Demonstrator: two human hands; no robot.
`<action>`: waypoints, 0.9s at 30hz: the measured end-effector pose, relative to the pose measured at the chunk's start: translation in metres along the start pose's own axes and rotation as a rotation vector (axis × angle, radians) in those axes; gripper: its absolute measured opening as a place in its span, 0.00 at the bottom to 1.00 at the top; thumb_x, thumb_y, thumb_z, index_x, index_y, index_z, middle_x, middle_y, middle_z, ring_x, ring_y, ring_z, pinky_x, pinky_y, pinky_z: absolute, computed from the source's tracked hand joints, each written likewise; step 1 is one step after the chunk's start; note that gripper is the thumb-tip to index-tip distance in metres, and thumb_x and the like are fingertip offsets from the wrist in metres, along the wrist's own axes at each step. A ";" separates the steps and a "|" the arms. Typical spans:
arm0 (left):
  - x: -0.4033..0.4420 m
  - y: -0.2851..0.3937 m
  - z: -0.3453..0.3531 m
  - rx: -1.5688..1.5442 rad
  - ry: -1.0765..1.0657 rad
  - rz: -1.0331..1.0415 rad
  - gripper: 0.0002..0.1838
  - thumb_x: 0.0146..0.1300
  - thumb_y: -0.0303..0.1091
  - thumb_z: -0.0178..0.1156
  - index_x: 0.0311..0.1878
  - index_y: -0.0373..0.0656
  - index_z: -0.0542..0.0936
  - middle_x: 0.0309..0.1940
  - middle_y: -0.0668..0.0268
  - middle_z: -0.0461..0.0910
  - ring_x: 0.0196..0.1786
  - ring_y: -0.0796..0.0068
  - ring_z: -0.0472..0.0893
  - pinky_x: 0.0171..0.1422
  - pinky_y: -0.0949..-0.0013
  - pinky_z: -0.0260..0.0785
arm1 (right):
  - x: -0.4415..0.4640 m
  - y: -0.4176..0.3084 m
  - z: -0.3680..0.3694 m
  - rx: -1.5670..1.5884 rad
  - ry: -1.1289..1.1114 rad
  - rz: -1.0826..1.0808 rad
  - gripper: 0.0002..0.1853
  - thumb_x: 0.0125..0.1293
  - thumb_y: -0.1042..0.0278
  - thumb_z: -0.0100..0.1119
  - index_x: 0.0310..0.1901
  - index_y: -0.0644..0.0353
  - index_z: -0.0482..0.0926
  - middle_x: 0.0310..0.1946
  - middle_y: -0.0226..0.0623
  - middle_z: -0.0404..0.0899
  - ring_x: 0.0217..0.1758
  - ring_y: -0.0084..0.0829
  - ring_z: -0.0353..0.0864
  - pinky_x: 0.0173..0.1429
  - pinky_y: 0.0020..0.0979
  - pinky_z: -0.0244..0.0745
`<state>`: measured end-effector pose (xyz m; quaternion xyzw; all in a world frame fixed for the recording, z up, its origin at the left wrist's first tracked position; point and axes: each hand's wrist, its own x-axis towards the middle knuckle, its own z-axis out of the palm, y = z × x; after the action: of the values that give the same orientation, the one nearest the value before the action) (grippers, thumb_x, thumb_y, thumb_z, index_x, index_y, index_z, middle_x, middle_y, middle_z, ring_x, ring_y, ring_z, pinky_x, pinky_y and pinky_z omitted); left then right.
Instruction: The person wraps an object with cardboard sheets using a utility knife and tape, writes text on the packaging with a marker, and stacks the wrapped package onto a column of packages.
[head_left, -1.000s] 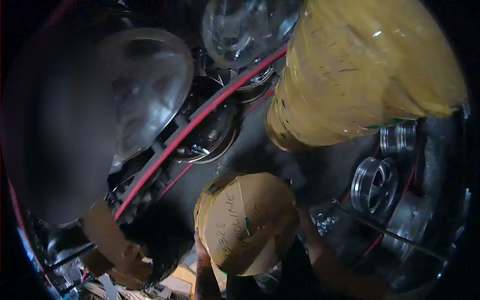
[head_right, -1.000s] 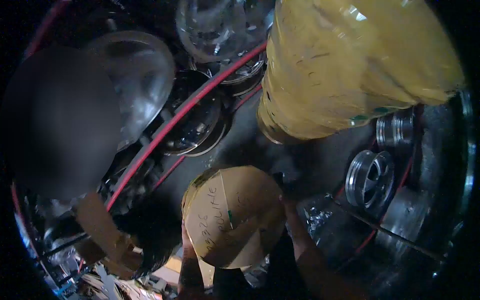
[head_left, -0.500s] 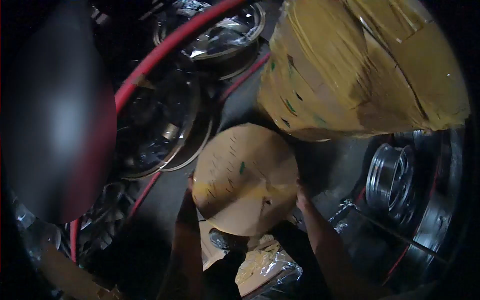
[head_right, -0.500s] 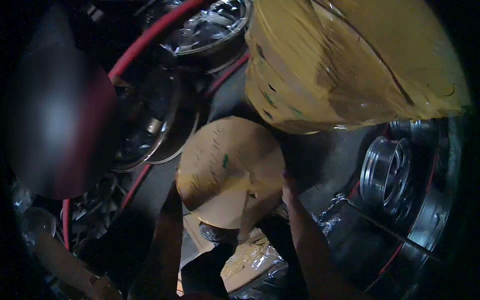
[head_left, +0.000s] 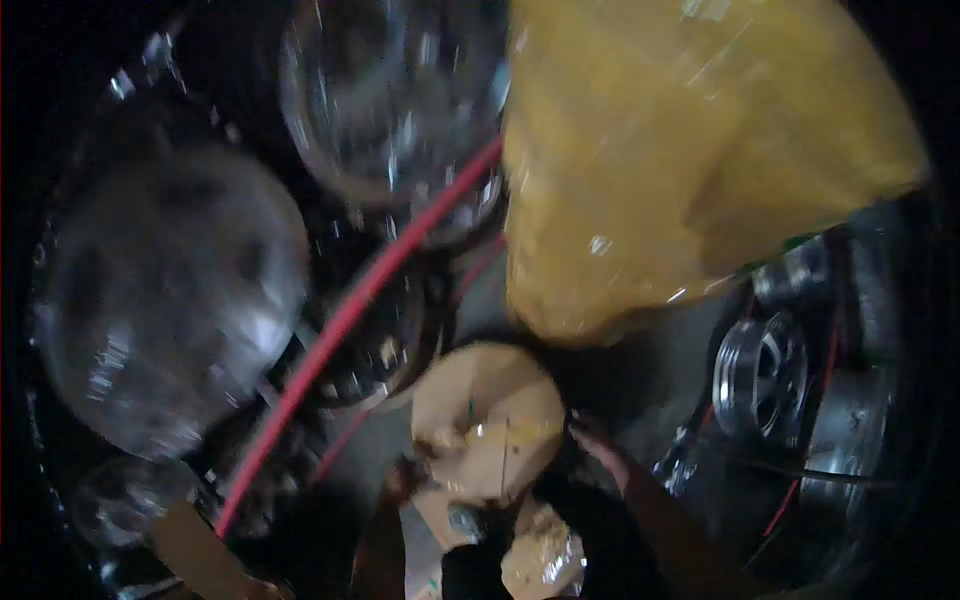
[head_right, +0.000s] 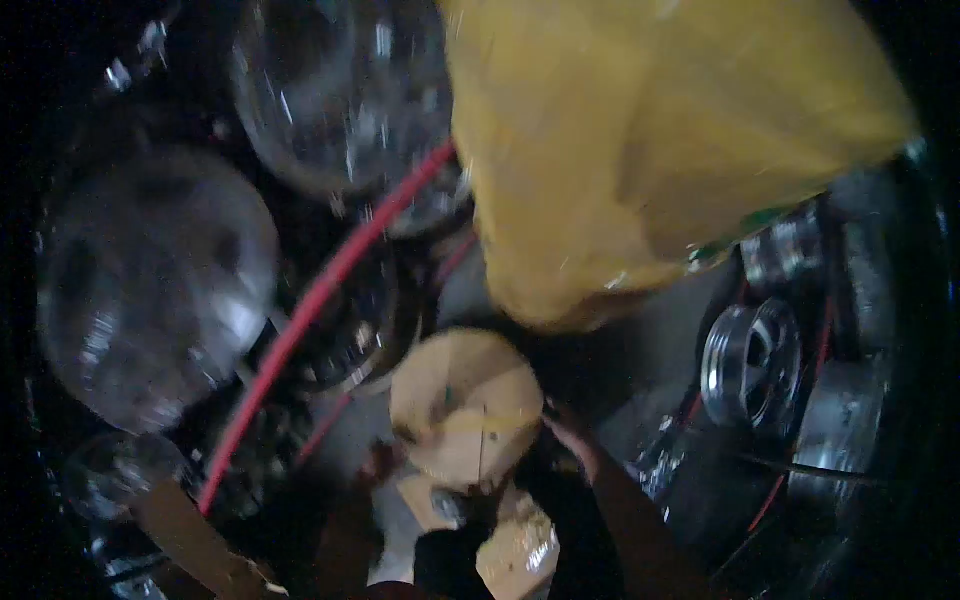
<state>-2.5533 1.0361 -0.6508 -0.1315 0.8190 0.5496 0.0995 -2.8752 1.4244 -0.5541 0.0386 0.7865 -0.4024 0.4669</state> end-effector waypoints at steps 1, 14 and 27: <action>0.001 0.054 -0.023 -0.225 -0.203 -0.086 0.27 0.79 0.45 0.53 0.72 0.37 0.71 0.62 0.56 0.80 0.59 0.63 0.81 0.64 0.56 0.76 | -0.045 -0.028 -0.023 0.116 0.033 -0.074 0.26 0.80 0.51 0.54 0.74 0.50 0.72 0.49 0.27 0.82 0.53 0.29 0.78 0.56 0.37 0.75; 0.150 1.091 -0.448 -0.320 0.546 0.512 0.26 0.75 0.54 0.54 0.71 0.56 0.76 0.70 0.61 0.75 0.70 0.57 0.73 0.72 0.47 0.66 | -0.453 -0.560 -0.442 0.394 0.809 -1.182 0.41 0.78 0.32 0.47 0.81 0.52 0.61 0.81 0.40 0.61 0.81 0.38 0.61 0.81 0.48 0.56; 0.073 1.069 -0.293 0.427 1.025 0.851 0.26 0.76 0.46 0.45 0.63 0.33 0.71 0.65 0.41 0.71 0.64 0.39 0.72 0.70 0.48 0.69 | -0.427 -0.555 -0.441 1.142 -0.086 -1.064 0.34 0.80 0.37 0.42 0.72 0.57 0.71 0.68 0.41 0.78 0.70 0.42 0.77 0.77 0.47 0.70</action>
<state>-2.9745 1.1432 0.3716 -0.0196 0.8332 0.2364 -0.4995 -3.1884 1.4808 0.2095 -0.1252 0.3515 -0.9157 0.1492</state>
